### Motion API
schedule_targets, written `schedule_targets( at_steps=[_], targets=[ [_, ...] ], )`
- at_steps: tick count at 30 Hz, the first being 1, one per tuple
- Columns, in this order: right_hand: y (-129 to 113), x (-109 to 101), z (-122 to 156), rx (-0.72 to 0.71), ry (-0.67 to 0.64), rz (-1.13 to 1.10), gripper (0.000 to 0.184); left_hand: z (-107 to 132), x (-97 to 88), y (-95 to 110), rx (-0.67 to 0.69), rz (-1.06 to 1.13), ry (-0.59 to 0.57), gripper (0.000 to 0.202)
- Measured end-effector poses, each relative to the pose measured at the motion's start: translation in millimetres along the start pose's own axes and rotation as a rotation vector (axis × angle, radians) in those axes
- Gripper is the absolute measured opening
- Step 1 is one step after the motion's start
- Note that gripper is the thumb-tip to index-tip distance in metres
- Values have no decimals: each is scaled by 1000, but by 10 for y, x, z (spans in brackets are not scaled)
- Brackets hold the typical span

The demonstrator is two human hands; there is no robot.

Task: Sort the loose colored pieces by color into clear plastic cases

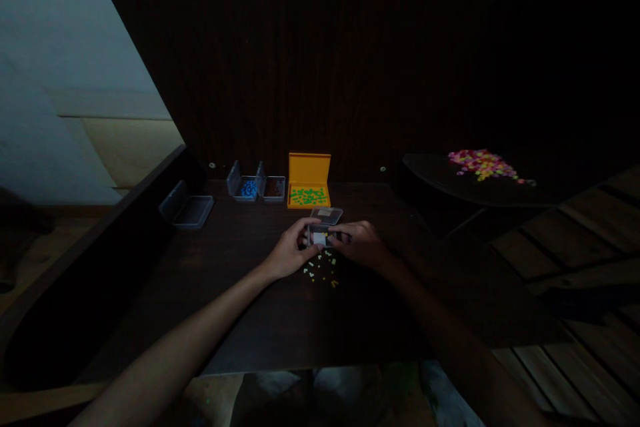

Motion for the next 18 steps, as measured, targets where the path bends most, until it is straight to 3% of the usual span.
schedule_targets(
  at_steps=[8, 14, 18],
  targets=[
    [-2, -239, -27, 30, 107, -81, 18, -42, -129, -99, -37, 57, 43, 51],
    [-146, -44, 34, -129, -69, -102, 15, -82, -263, -172, -72, 79, 94, 52],
    [-175, 123, 81, -149, -186, -77, 10, -95, -331, -192, -77, 72, 127, 51]
  ],
)
Point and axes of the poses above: each hand's wrist, its own z-axis away from the middle knuckle, its own x-axis out of the palm, y = z × x, the point moved 10 cm from there along -z, towards the middle knuckle, and after that the axes turned 1 degree about x, right-handed, at the moved point
